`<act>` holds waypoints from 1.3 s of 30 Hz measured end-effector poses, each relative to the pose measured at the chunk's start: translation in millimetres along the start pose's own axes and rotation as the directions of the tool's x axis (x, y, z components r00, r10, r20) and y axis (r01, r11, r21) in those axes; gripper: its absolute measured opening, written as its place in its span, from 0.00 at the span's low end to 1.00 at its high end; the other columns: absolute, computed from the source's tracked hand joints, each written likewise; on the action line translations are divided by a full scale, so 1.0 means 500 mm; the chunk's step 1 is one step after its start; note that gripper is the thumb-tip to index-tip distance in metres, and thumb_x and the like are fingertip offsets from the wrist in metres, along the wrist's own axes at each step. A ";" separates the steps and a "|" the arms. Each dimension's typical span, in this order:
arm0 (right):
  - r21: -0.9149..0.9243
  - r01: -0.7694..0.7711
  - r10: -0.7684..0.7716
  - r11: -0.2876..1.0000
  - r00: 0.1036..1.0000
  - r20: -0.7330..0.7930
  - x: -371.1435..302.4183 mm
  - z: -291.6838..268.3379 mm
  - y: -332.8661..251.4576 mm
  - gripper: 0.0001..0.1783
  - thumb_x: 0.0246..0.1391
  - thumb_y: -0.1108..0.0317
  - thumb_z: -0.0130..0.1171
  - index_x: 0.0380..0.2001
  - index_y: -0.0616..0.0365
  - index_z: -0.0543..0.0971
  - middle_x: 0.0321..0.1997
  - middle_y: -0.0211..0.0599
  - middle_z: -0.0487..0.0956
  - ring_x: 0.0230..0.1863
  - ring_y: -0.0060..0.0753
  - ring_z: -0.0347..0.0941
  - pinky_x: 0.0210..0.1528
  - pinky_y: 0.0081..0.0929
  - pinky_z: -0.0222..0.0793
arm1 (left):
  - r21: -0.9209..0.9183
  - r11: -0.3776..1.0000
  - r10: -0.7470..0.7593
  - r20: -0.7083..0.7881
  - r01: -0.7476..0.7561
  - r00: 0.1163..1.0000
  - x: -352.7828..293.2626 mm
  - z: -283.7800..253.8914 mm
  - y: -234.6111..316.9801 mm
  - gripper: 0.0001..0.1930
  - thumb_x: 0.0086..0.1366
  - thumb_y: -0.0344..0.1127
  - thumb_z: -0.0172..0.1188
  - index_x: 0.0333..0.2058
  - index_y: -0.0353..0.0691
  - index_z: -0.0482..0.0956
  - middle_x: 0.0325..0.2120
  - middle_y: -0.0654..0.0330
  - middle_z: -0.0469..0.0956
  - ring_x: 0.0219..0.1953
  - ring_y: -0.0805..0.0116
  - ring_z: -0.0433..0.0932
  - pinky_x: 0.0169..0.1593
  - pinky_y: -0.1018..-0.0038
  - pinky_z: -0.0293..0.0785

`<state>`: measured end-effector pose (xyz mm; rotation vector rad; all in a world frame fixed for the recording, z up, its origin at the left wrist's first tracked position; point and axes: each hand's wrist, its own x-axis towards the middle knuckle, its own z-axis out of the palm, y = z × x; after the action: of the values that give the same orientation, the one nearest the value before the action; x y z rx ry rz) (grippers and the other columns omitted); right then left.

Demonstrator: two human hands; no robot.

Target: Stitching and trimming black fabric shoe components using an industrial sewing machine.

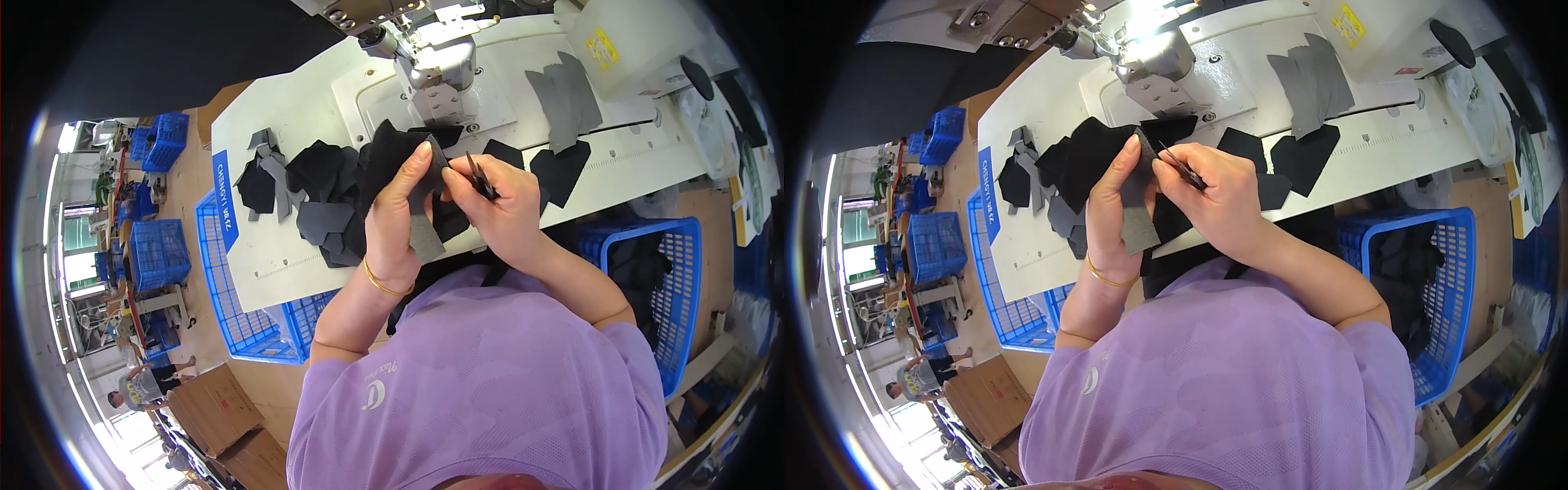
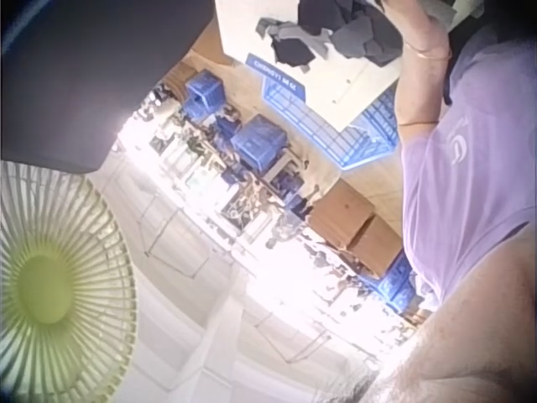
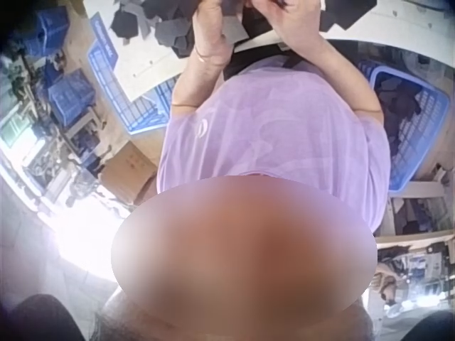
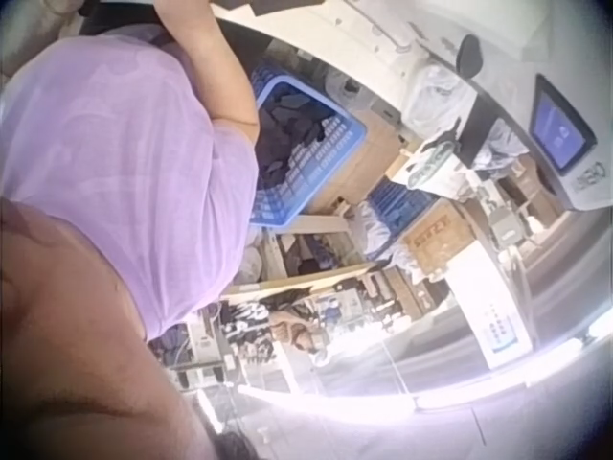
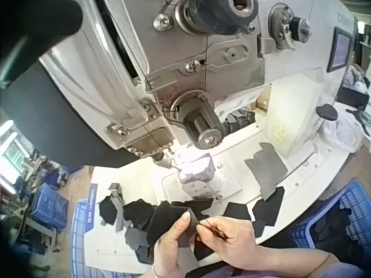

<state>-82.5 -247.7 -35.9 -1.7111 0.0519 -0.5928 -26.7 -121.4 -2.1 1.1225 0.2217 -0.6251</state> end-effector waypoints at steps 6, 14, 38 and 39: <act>0.018 0.002 -0.002 1.000 1.000 -0.001 0.000 0.003 -0.003 0.06 0.53 0.71 0.63 0.30 0.63 0.79 0.21 0.32 0.76 0.19 0.17 0.67 0.22 0.18 0.62 | 0.035 0.996 0.079 0.004 -0.079 0.997 0.006 -0.004 -0.008 0.08 0.66 0.40 0.60 0.35 0.44 0.80 0.27 0.69 0.78 0.26 0.83 0.72 0.27 0.86 0.63; -0.014 0.051 -0.051 0.999 0.999 -0.017 0.007 0.006 0.003 0.06 0.53 0.71 0.63 0.30 0.63 0.79 0.20 0.33 0.76 0.19 0.18 0.68 0.22 0.19 0.63 | 0.016 0.998 0.065 0.009 -0.065 0.998 0.009 0.001 0.003 0.07 0.66 0.40 0.60 0.34 0.44 0.81 0.28 0.69 0.78 0.26 0.82 0.72 0.27 0.85 0.64; 0.573 -0.199 0.214 0.795 0.976 0.042 0.114 0.034 -0.034 0.05 0.59 0.73 0.56 0.30 0.63 0.78 0.22 0.31 0.79 0.16 0.10 0.66 0.15 0.12 0.57 | -0.062 0.996 0.069 0.210 -0.057 0.975 0.080 0.035 0.104 0.09 0.66 0.39 0.58 0.30 0.41 0.79 0.21 0.66 0.75 0.21 0.78 0.71 0.26 0.81 0.62; 0.575 -0.191 0.209 0.795 0.977 0.035 0.117 0.034 -0.034 0.05 0.59 0.74 0.55 0.30 0.63 0.78 0.22 0.32 0.79 0.15 0.11 0.66 0.15 0.11 0.57 | -0.067 0.996 0.075 0.254 -0.060 0.964 0.086 0.032 0.106 0.10 0.67 0.38 0.57 0.34 0.37 0.79 0.22 0.63 0.75 0.22 0.75 0.71 0.27 0.80 0.65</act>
<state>-29.8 -248.9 -1.3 -1.0832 0.0660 -0.4168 36.3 -135.7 25.5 0.9771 -0.0206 -0.6918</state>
